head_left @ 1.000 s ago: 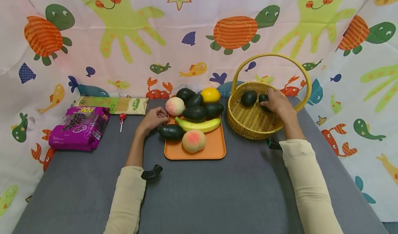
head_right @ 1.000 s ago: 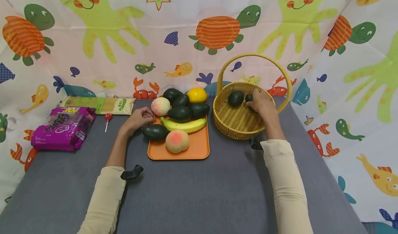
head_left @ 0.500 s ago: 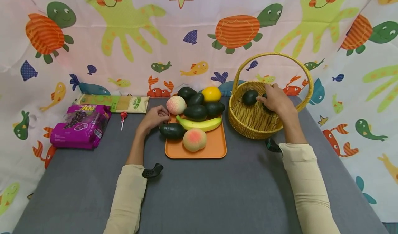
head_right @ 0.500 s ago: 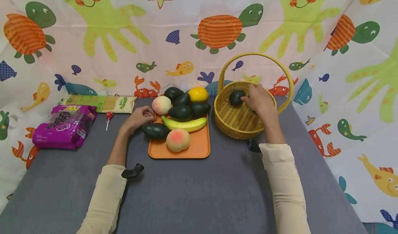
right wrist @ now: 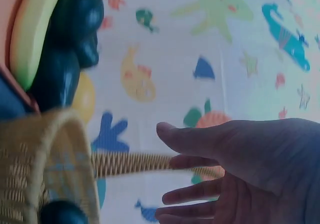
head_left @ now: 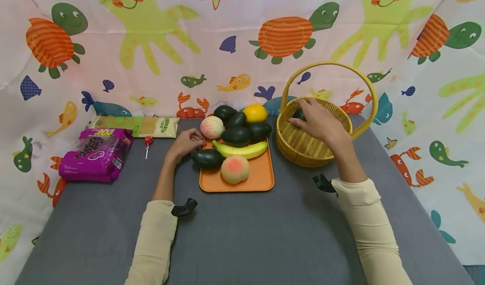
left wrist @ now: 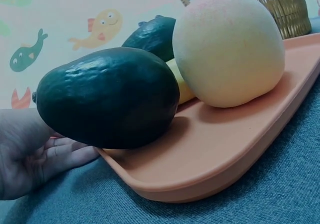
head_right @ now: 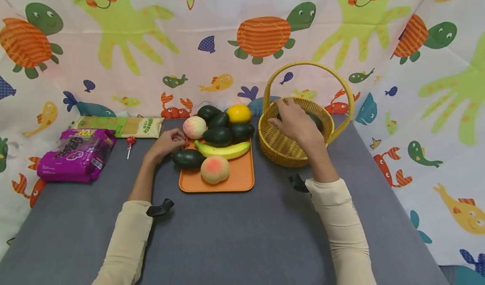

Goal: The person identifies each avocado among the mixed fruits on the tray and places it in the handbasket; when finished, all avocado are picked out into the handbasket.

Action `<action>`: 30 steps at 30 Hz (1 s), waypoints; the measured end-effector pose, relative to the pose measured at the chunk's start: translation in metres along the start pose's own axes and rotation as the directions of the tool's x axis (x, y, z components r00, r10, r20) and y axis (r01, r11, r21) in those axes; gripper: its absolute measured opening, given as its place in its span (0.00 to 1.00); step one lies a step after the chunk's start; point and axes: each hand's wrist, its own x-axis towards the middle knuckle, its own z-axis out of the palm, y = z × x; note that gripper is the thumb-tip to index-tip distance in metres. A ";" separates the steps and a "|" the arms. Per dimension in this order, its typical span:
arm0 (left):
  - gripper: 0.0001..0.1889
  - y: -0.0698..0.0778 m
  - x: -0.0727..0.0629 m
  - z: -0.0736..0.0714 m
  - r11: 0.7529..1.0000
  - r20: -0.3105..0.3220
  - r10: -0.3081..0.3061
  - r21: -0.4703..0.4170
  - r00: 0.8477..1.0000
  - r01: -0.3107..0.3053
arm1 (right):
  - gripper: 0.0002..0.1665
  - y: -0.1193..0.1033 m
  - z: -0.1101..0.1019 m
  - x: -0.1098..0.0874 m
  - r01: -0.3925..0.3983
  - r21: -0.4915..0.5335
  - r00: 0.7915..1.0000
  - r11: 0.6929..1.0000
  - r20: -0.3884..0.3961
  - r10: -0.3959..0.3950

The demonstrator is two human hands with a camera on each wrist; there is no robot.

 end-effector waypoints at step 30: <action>0.15 -0.002 0.002 -0.001 1.000 -0.006 0.008 -0.008 1.000 -0.008 | 0.26 -0.148 0.073 0.019 0.511 -0.014 0.858 0.860 -0.054 -0.511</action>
